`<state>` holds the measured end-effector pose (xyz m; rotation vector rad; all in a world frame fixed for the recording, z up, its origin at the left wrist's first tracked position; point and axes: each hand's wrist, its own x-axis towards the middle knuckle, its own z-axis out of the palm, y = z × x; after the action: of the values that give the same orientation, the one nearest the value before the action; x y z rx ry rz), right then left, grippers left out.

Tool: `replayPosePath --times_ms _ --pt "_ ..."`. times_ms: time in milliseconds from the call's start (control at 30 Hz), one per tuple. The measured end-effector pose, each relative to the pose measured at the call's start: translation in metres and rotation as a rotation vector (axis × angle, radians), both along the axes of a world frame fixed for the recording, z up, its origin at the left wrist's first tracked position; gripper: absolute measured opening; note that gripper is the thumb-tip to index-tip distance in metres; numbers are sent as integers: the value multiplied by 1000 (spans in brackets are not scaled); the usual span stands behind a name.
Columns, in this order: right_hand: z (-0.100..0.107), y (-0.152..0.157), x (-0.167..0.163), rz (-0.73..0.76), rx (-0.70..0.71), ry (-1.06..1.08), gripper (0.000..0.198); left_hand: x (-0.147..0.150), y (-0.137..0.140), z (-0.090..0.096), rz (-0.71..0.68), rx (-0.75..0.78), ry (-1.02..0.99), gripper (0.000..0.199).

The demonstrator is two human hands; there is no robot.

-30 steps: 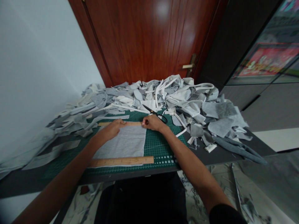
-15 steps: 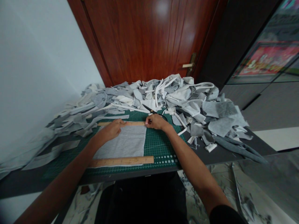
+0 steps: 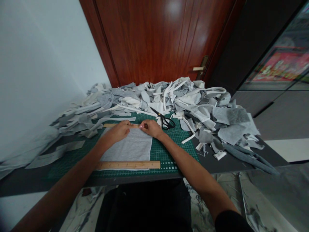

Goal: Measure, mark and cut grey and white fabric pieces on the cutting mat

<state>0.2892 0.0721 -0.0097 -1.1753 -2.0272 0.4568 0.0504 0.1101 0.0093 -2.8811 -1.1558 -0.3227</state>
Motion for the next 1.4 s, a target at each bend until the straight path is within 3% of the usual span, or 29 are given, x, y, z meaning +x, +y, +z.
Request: replayPosePath --times_ms 400,1033,1400 --pt "2 1 -18 -65 26 -106 7 13 -7 1 -6 16 -36 31" --pt "16 -2 46 43 -116 -106 5 17 -10 -2 23 80 -24 24" --pt "20 -3 64 54 -171 -108 3 11 -6 -4 -10 60 -50 26"
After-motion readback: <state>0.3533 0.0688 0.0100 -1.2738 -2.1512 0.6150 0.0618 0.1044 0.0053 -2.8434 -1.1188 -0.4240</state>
